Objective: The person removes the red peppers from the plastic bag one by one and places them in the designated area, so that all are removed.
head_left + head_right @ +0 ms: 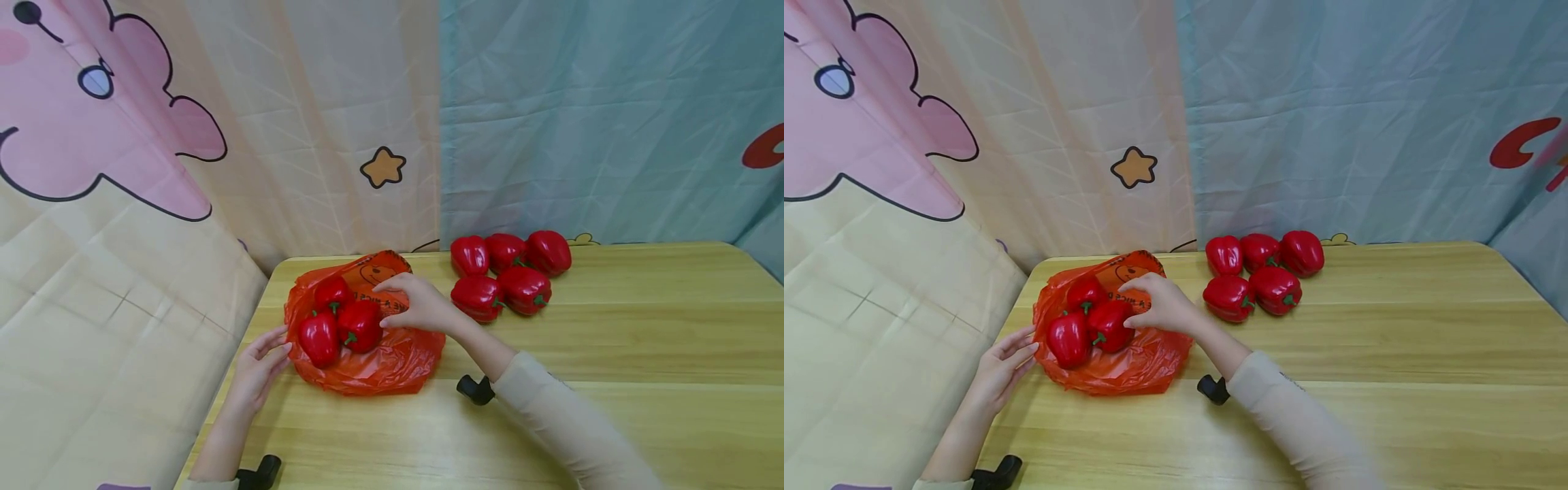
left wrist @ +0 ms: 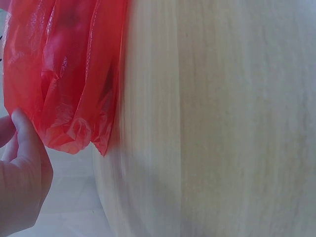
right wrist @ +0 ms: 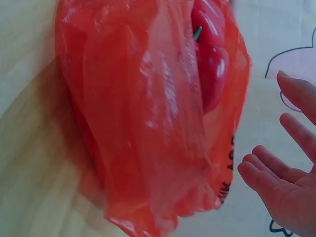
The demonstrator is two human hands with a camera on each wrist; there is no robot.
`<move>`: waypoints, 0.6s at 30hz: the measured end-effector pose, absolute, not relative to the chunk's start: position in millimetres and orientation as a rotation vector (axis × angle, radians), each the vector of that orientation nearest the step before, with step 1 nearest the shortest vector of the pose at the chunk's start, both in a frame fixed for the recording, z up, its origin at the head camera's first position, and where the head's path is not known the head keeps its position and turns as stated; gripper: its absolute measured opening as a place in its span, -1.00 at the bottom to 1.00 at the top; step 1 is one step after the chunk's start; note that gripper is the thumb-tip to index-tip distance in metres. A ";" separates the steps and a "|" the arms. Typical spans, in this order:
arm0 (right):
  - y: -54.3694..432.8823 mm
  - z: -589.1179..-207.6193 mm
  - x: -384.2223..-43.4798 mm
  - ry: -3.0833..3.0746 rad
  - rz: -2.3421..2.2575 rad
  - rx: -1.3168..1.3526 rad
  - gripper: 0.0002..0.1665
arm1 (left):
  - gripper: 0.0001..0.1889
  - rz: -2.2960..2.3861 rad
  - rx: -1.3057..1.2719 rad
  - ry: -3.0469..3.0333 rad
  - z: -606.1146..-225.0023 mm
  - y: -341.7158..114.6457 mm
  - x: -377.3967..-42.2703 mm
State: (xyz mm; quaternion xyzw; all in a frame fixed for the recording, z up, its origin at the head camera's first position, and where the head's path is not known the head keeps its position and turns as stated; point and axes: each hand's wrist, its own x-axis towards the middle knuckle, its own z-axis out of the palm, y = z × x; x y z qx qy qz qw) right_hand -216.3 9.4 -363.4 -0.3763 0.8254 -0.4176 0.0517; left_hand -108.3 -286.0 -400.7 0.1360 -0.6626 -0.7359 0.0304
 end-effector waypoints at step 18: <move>-24.5 -397.7 -217.9 2.417 -1.392 -0.804 -0.31 | -0.66 -2.268 0.442 -2.042 -402.5 -286.6 -107.7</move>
